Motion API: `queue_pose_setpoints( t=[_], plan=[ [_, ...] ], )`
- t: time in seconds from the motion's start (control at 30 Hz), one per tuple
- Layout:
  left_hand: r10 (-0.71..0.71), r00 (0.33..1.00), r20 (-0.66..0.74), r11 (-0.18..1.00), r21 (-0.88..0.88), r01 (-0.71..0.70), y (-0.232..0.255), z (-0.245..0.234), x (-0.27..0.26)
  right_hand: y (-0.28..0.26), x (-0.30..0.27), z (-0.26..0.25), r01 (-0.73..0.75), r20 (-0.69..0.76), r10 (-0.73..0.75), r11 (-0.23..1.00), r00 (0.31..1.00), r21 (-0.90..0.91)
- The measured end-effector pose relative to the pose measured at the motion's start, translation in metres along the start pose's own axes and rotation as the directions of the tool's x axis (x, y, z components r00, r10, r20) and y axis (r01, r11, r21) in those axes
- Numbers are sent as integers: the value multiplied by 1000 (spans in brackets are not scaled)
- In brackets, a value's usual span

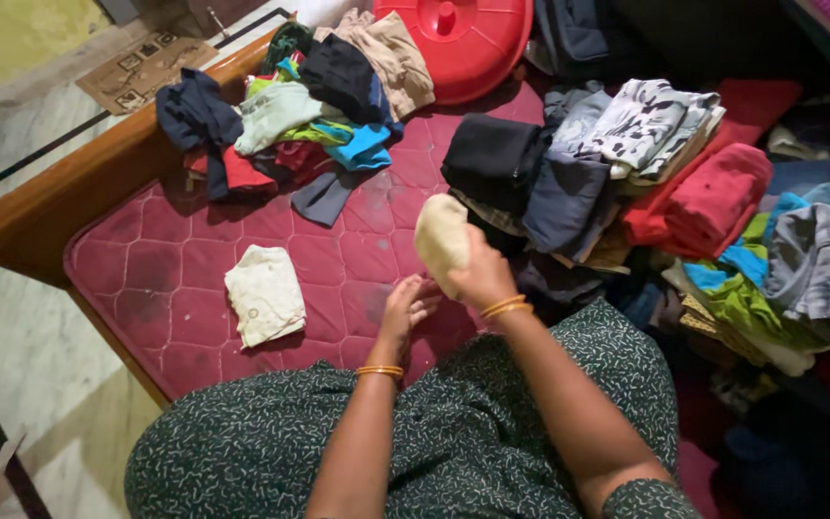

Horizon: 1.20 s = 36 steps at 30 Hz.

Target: The person sits on a bed and folds various pieces of clothing by hand, including shirts, pants, and undergarments. They pick up each item, smooth it out, fold it neatly, and place it into a growing stack on the bed.

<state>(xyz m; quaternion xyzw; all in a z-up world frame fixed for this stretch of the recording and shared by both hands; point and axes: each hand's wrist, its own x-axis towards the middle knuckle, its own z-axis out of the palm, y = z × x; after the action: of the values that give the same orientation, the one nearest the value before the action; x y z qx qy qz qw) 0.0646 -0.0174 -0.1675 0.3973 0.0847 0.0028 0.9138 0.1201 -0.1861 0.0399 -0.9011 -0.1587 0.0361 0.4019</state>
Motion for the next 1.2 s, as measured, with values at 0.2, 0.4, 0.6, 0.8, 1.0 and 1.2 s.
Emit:
queue_pose_setpoints(
  t=[0.2,0.4,0.6,0.8,1.0,1.2],
  plan=[
    [16,998,-63,986,-165,-26,45,43,-33,-46,-57,42,558,13,-560,822,828,-111],
    [103,973,-206,922,-348,-171,90,54,-46,-8,-14,40,287,81,-324,910,942,299],
    [17,999,-49,931,-364,-34,84,60,-46,51,-1,98,-89,338,-48,921,940,379],
    [100,992,-81,986,-129,-110,75,29,-29,51,3,118,-266,428,1,784,904,560],
    [280,960,27,285,952,-110,46,46,-33,46,42,7,109,-179,13,748,984,655],
    [261,948,183,-85,982,-167,54,79,-44,106,32,-178,367,-576,241,570,781,736]
  ],
)
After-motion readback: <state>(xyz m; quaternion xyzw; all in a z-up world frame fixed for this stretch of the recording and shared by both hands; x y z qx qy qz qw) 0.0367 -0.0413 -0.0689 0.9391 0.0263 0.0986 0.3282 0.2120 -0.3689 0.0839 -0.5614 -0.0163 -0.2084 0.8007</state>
